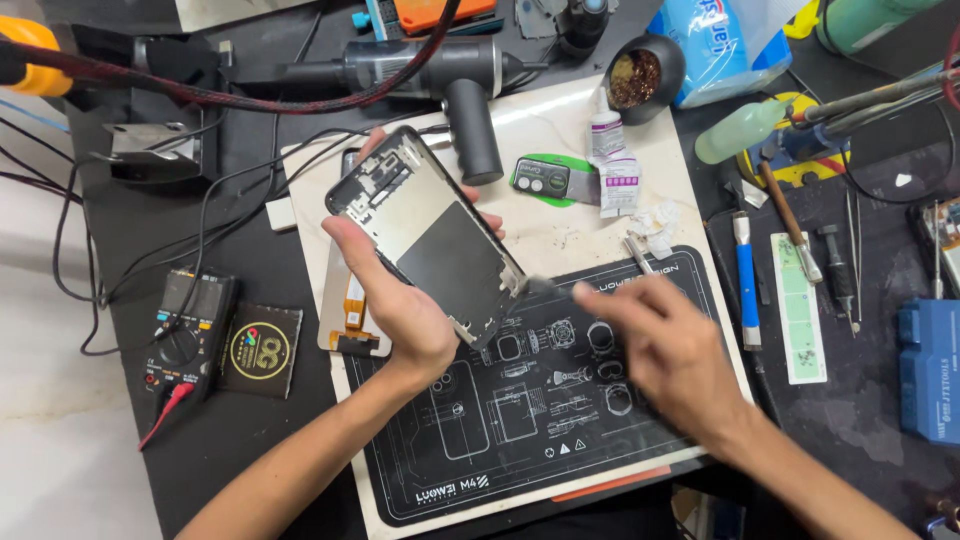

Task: The person uses a thin metal tool to scrape adhesive and residue from the interior frame of a disassembled mobile phone, while holding the device with the other hand.

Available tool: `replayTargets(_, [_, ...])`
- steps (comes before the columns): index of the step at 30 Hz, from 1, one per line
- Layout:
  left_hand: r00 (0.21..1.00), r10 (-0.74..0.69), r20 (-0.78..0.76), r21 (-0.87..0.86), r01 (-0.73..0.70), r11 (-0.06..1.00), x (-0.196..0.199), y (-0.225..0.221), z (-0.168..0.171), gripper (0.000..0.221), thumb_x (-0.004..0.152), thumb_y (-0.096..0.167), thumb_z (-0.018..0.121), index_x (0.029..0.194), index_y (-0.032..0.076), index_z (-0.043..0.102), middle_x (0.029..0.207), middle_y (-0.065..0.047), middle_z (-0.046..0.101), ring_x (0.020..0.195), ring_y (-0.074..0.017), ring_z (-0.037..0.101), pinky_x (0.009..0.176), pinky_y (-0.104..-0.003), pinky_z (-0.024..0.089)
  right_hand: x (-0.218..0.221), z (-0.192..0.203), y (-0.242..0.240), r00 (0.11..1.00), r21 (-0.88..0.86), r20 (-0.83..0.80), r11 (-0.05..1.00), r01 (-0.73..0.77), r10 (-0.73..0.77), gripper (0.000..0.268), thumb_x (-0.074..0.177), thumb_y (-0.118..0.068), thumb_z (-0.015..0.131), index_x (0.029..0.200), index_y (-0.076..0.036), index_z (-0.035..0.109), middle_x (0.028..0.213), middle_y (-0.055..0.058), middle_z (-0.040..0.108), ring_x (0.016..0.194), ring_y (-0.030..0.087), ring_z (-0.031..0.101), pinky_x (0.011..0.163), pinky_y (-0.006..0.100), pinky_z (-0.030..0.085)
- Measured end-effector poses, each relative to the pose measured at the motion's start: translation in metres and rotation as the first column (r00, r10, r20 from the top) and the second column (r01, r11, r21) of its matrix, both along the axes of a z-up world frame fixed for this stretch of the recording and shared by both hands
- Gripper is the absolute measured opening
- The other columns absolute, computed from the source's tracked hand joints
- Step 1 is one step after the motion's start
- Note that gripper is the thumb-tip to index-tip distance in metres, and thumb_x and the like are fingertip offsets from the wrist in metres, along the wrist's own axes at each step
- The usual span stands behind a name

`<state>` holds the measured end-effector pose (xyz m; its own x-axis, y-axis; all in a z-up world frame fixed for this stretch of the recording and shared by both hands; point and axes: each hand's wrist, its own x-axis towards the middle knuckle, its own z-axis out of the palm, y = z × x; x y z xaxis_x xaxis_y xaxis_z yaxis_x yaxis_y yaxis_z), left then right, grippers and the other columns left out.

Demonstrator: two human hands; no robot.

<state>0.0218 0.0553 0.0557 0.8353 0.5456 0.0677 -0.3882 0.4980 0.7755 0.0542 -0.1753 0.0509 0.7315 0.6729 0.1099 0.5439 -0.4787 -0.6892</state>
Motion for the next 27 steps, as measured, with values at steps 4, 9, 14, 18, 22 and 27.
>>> replayTargets(4, [0.999, 0.022, 0.047, -0.001, -0.022, 1.0, 0.0, -0.001, -0.002, 0.081, 0.107, 0.067, 0.021, 0.167, 0.012, 0.026, 0.109, -0.019, 0.065, 0.088, -0.0287, 0.068, 0.083, -0.041, 0.059, 0.001, 0.001, 0.004, 0.995, 0.05, 0.032, 0.994, -0.093, 0.091, 0.06, 0.08, 0.015, 0.057, 0.13, -0.015, 0.07, 0.094, 0.008, 0.063, 0.073, 0.017, 0.064, 0.061, 0.031, 0.054])
replayTargets(9, [0.999, 0.038, 0.004, 0.057, -0.038, 0.998, -0.002, -0.004, -0.002, 0.083, 0.104, 0.069, 0.019, 0.164, 0.013, 0.025, 0.108, -0.019, 0.065, 0.09, -0.0289, 0.07, 0.083, -0.042, 0.061, -0.003, 0.001, 0.003, 0.997, 0.05, 0.078, 0.999, -0.021, 0.017, 0.06, 0.083, 0.017, 0.054, 0.134, -0.013, 0.067, 0.095, 0.008, 0.064, 0.074, 0.016, 0.064, 0.061, 0.029, 0.055])
replayTargets(14, [0.998, 0.045, 0.033, -0.05, -0.044, 0.998, -0.003, -0.005, -0.002, 0.08, 0.104, 0.068, 0.019, 0.164, 0.015, 0.025, 0.109, -0.019, 0.064, 0.09, -0.0295, 0.069, 0.085, -0.043, 0.059, -0.01, 0.006, 0.012, 0.984, 0.117, -0.043, 0.979, -0.165, 0.171, 0.061, 0.08, 0.016, 0.054, 0.133, -0.012, 0.067, 0.092, 0.008, 0.06, 0.073, 0.016, 0.062, 0.062, 0.029, 0.053])
replayTargets(18, [0.997, 0.045, 0.063, -0.07, -0.04, 0.997, -0.003, -0.007, -0.006, 0.079, 0.106, 0.067, 0.02, 0.166, 0.015, 0.024, 0.112, -0.02, 0.063, 0.094, -0.0301, 0.068, 0.089, -0.044, 0.059, -0.012, 0.007, 0.012, 0.997, 0.064, -0.074, 0.998, -0.007, 0.011, 0.053, 0.087, 0.013, 0.057, 0.132, -0.013, 0.067, 0.091, 0.006, 0.061, 0.07, 0.016, 0.062, 0.06, 0.03, 0.052])
replayTargets(22, [0.998, 0.046, 0.04, -0.044, -0.045, 0.998, -0.003, -0.006, -0.005, 0.079, 0.105, 0.067, 0.019, 0.165, 0.016, 0.023, 0.111, -0.019, 0.064, 0.092, -0.0287, 0.067, 0.087, -0.043, 0.058, -0.013, 0.003, 0.013, 0.992, 0.08, -0.049, 0.99, -0.114, 0.118, 0.065, 0.078, 0.017, 0.055, 0.134, -0.013, 0.066, 0.089, 0.006, 0.06, 0.07, 0.016, 0.061, 0.062, 0.03, 0.053])
replayTargets(27, [0.999, 0.047, 0.008, -0.042, -0.047, 0.998, -0.003, -0.007, -0.006, 0.08, 0.105, 0.068, 0.019, 0.166, 0.016, 0.023, 0.111, -0.019, 0.063, 0.092, -0.0286, 0.067, 0.087, -0.043, 0.058, -0.01, 0.005, 0.013, 0.995, 0.09, -0.019, 0.991, -0.095, 0.097, 0.063, 0.082, 0.016, 0.056, 0.137, -0.014, 0.063, 0.09, 0.006, 0.06, 0.073, 0.016, 0.061, 0.065, 0.031, 0.054])
